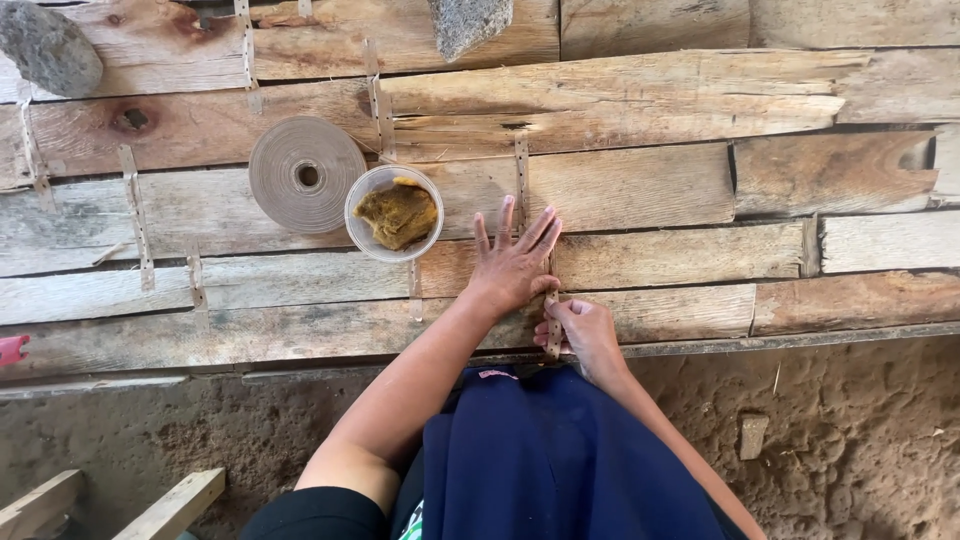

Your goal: Applying veneer tape to the edges of wooden planks using glue and a utility knife.

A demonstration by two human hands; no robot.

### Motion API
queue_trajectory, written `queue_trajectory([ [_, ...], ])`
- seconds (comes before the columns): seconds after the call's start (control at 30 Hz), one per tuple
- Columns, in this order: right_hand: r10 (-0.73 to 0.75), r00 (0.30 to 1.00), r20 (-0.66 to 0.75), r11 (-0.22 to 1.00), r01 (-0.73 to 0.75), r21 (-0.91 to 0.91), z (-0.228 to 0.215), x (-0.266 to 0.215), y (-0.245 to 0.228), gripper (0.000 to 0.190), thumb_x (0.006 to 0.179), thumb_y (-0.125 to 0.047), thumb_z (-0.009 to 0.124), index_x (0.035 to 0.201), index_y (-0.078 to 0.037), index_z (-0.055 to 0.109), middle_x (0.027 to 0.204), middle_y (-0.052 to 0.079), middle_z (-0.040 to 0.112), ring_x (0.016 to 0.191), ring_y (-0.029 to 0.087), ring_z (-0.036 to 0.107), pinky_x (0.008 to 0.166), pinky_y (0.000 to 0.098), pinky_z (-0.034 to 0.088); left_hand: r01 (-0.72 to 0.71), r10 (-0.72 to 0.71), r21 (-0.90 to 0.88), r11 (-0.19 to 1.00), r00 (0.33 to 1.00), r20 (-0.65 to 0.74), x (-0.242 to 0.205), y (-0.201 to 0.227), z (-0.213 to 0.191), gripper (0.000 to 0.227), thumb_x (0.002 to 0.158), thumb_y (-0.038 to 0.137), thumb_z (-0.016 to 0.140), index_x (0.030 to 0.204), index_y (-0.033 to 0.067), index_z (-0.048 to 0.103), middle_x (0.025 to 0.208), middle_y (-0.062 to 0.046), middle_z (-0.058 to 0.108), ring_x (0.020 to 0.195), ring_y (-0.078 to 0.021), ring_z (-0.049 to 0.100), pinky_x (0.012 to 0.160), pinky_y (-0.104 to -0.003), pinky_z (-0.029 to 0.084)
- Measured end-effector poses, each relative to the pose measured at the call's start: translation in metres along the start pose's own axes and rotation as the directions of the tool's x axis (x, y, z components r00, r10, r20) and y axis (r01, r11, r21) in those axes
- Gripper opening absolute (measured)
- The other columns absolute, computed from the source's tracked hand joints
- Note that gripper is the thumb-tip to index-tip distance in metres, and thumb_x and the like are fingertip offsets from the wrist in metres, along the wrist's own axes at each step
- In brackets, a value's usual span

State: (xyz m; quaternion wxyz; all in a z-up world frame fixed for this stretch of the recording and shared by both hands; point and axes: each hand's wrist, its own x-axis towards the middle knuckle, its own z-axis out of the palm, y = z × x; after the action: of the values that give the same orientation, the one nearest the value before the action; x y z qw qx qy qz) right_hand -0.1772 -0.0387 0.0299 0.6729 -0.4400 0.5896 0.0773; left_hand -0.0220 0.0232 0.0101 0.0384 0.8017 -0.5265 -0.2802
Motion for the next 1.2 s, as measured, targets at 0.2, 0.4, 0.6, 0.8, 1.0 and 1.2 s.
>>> queue_trajectory([
  [0.2,0.039,0.999,0.000,0.999,-0.039,-0.028,-0.004,-0.003,0.004,0.032,0.092,-0.028,0.073,0.088,0.003,0.070,0.078,0.023,0.076,0.061,0.029,0.075,0.054,0.0352,0.063,-0.008,0.008,-0.016,1.000,1.000,0.010,-0.001,-0.001,-0.005,0.089,0.094,0.069,0.049,0.165,0.0282,0.013,0.173,0.009,-0.003,0.153,-0.0449,-0.017,0.117,-0.075,-0.006],
  [0.4,0.014,1.000,-0.017,0.989,-0.016,-0.148,-0.003,-0.008,-0.005,0.028,0.091,-0.026,0.074,0.082,0.000,0.073,0.073,0.021,0.076,0.054,0.025,0.073,0.046,0.0310,0.059,-0.046,0.046,-0.003,0.999,0.999,-0.011,-0.003,-0.004,-0.004,0.097,0.091,0.071,0.055,0.166,0.0256,0.013,0.174,0.006,-0.002,0.153,-0.0466,-0.016,0.117,-0.075,-0.005],
  [0.6,-0.037,0.997,-0.061,0.990,0.028,-0.135,0.010,-0.031,-0.022,0.029,0.092,-0.019,0.070,0.074,0.003,0.071,0.061,0.025,0.070,0.043,0.029,0.068,0.036,0.0281,0.051,-0.041,0.041,0.014,0.999,0.999,-0.013,0.001,-0.004,0.005,0.099,0.090,0.072,0.057,0.166,0.0268,0.013,0.173,0.007,-0.003,0.154,-0.0464,-0.016,0.117,-0.075,-0.005],
  [0.8,-0.068,0.994,-0.081,0.981,0.052,-0.184,0.010,-0.023,-0.017,0.025,0.086,-0.019,0.070,0.073,0.002,0.070,0.064,0.026,0.071,0.049,0.031,0.072,0.036,0.0304,0.054,-0.036,0.036,0.018,0.999,0.999,-0.024,0.000,-0.002,0.001,0.106,0.085,0.076,0.061,0.166,0.0269,0.013,0.173,0.007,0.000,0.154,-0.0460,-0.014,0.118,-0.076,-0.004],
  [1.0,-0.050,0.999,-0.008,0.990,0.049,-0.135,0.003,-0.023,-0.011,0.026,0.090,-0.023,0.069,0.081,0.002,0.070,0.064,0.024,0.071,0.044,0.028,0.068,0.039,0.0290,0.053,-0.049,0.049,0.022,0.999,0.999,-0.009,-0.005,-0.002,-0.002,0.105,0.086,0.075,0.059,0.166,0.0263,0.012,0.173,0.007,-0.003,0.154,-0.0462,-0.016,0.118,-0.074,-0.006],
  [1.2,0.127,0.989,0.081,0.992,-0.126,-0.009,-0.006,-0.034,-0.018,0.022,0.092,-0.022,0.069,0.102,-0.003,0.067,0.083,0.012,0.077,0.069,0.021,0.076,0.059,0.0281,0.061,-0.045,0.045,0.008,0.999,0.999,-0.001,-0.006,-0.001,-0.007,0.122,0.073,0.085,0.065,0.166,0.0256,0.014,0.173,0.006,-0.002,0.153,-0.0461,-0.016,0.119,-0.073,-0.008],
])
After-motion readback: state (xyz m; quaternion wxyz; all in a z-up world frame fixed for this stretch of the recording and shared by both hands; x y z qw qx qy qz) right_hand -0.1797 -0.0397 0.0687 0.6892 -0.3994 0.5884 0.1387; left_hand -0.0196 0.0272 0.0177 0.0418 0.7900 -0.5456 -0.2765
